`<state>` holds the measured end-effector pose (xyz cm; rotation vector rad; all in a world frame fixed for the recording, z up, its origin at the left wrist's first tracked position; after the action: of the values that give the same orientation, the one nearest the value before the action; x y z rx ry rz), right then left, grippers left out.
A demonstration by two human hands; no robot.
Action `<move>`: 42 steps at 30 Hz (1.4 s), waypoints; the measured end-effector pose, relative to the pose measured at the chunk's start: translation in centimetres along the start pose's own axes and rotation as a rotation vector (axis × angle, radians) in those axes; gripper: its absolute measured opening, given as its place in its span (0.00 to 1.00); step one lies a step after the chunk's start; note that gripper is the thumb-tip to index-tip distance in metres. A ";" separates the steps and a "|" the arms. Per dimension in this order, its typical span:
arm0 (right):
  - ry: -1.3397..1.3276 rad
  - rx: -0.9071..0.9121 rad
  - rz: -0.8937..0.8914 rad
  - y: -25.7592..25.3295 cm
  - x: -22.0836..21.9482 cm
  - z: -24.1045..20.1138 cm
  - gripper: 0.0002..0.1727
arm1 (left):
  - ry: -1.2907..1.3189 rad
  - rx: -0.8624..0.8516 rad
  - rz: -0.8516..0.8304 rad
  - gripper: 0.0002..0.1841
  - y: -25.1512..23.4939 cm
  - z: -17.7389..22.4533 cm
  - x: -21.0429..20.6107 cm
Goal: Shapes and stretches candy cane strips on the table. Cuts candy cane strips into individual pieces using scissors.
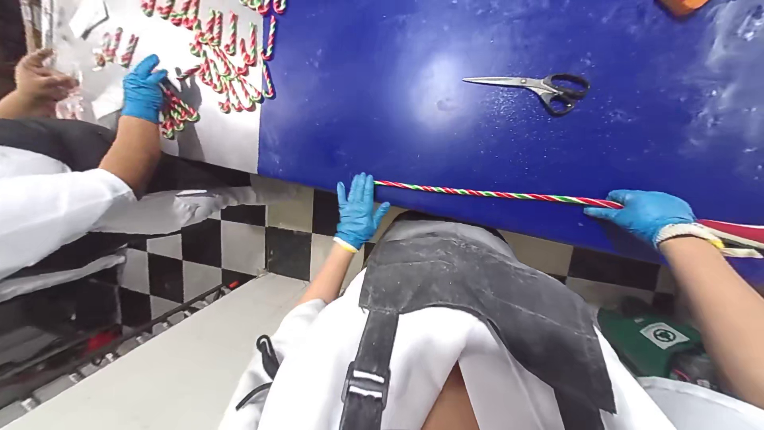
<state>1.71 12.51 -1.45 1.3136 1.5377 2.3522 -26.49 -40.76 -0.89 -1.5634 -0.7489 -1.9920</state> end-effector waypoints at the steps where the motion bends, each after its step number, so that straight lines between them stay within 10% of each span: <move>1: -0.002 0.002 0.001 0.1 0.1 -0.1 0.33 | -0.027 -0.024 0.024 0.48 -0.6 1.4 -1.1; 11: -0.046 0.010 0.005 0.0 0.5 0.0 0.35 | -0.061 0.196 -0.240 0.59 -24.0 -0.9 1.2; 14: -0.074 0.015 0.015 0.3 0.5 0.0 0.34 | -0.003 0.309 -0.585 0.52 -20.4 3.2 4.5; 18: -0.057 0.032 0.017 -0.2 0.2 0.1 0.35 | -0.061 0.235 -0.082 0.57 -13.2 3.4 -1.1; 28: -0.049 0.011 -0.011 -0.2 0.6 0.1 0.36 | -0.047 0.274 -0.183 0.61 -29.2 4.0 0.9; 37: 0.033 0.173 -0.042 1.5 -0.3 -4.2 0.29 | -0.124 0.524 -0.120 0.52 -6.0 -0.1 -0.9; 42: 0.014 0.170 -0.032 1.2 -0.5 -4.2 0.33 | -0.090 0.508 0.131 0.52 -17.2 -2.6 -0.6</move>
<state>-0.35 8.60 -1.48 1.2957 1.7830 2.2603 -39.84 -30.07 -3.95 -1.3589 -1.0600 -1.4919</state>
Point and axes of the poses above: each hand's wrist, its own y-axis away from the middle knuckle, its own x-axis out of the back of the hand, z = x × y, the point moved 4 cm from there along -y, towards the middle knuckle, and after that the axes turned 9 degrees about -x, right-handed, at the moved point
